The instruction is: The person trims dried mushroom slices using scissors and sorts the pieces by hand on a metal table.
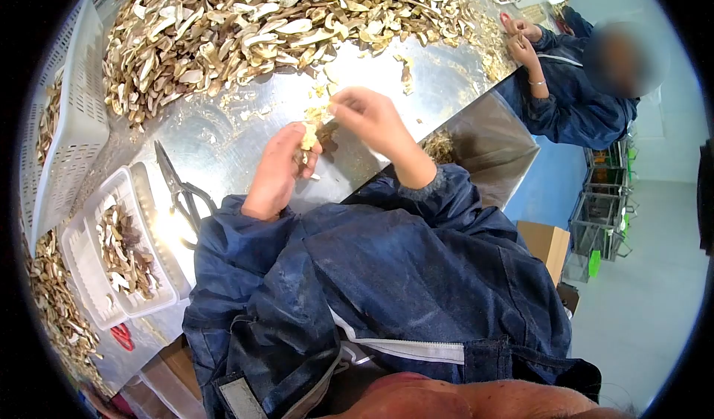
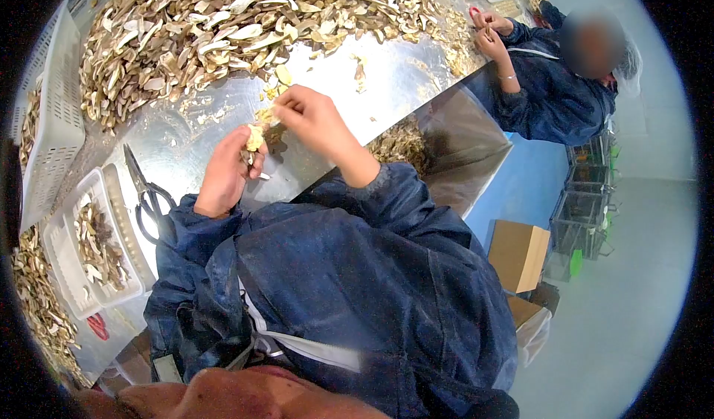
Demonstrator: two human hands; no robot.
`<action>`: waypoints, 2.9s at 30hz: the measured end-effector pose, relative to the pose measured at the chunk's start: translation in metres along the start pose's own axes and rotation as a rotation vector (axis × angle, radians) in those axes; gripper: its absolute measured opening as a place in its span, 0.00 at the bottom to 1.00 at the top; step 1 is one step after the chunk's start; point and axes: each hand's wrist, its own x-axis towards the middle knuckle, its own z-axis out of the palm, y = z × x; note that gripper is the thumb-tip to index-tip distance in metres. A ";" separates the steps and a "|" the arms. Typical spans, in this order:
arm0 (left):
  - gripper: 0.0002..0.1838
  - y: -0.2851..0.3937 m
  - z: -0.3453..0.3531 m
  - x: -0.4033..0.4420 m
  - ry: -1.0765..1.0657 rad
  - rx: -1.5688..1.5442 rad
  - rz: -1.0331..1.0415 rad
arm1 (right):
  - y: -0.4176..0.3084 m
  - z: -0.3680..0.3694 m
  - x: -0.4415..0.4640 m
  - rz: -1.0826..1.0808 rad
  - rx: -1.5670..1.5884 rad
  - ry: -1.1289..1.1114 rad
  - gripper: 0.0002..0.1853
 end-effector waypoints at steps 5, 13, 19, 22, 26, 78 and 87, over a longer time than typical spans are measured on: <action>0.22 0.015 0.004 -0.006 0.020 -0.168 0.039 | 0.018 -0.020 0.012 -0.133 -0.397 0.270 0.13; 0.13 0.010 -0.014 -0.001 0.010 -0.258 0.106 | 0.023 0.011 0.029 -0.145 -0.572 0.249 0.10; 0.10 0.009 -0.009 -0.001 0.068 -0.301 0.132 | 0.018 0.006 0.022 -0.098 -0.442 0.144 0.09; 0.09 0.009 -0.010 -0.004 0.073 -0.325 0.134 | 0.024 0.008 0.021 -0.185 -0.437 0.209 0.09; 0.08 0.006 -0.014 -0.001 0.057 -0.333 0.134 | 0.019 0.002 0.018 -0.148 -0.324 0.190 0.10; 0.12 0.004 -0.012 -0.001 0.000 -0.267 0.150 | 0.020 -0.002 0.025 -0.142 -0.472 0.257 0.12; 0.11 0.006 -0.009 -0.002 0.032 -0.257 0.160 | 0.007 0.001 0.021 0.215 0.025 -0.119 0.12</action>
